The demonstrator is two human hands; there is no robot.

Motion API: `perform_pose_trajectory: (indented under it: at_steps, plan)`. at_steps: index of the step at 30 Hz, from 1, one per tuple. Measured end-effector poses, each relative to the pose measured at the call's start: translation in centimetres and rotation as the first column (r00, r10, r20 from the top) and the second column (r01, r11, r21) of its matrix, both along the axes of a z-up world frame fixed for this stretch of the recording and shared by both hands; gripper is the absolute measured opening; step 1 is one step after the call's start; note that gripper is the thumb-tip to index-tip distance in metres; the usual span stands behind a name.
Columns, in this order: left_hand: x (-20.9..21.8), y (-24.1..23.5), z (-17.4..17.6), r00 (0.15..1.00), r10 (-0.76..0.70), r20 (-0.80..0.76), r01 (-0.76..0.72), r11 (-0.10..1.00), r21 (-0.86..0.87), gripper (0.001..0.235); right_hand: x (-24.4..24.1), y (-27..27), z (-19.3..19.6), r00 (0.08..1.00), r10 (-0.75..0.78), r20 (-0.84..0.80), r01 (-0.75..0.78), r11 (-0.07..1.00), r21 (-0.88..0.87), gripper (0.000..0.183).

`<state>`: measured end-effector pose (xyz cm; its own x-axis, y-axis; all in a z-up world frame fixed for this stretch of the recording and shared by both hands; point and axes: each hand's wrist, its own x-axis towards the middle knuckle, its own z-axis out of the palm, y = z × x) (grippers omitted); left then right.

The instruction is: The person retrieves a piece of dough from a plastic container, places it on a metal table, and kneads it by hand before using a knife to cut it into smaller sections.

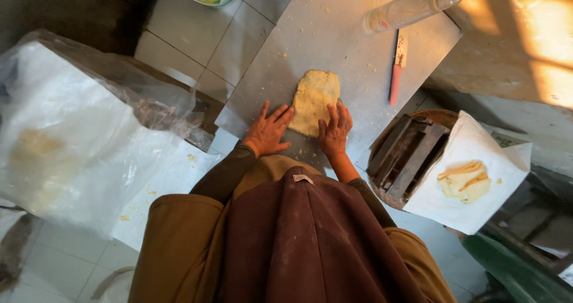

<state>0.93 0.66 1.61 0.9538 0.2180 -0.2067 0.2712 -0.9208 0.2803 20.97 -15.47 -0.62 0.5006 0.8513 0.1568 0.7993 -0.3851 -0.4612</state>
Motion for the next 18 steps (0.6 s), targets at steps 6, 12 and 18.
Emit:
perform_pose_trajectory:
  at_steps: [6,12,18]
  plan:
    - [0.2,-0.3,-0.3,0.981,0.088,0.171,-0.087,0.996,-0.015,0.082,-1.2,-0.9,3.0,0.972,0.220,-0.081,-0.227,0.970,-0.092,0.058]
    - [2.0,-0.5,0.4,0.991,0.061,0.122,-0.062,0.998,0.008,0.095,-2.5,-3.0,3.3,0.964,0.265,-0.036,-0.267,0.943,-0.198,0.063]
    - [4.8,-0.1,3.0,0.973,-0.085,-0.215,0.124,0.977,0.175,0.107,-2.7,-2.0,3.6,0.953,0.302,-0.016,-0.288,0.892,-0.348,0.070]
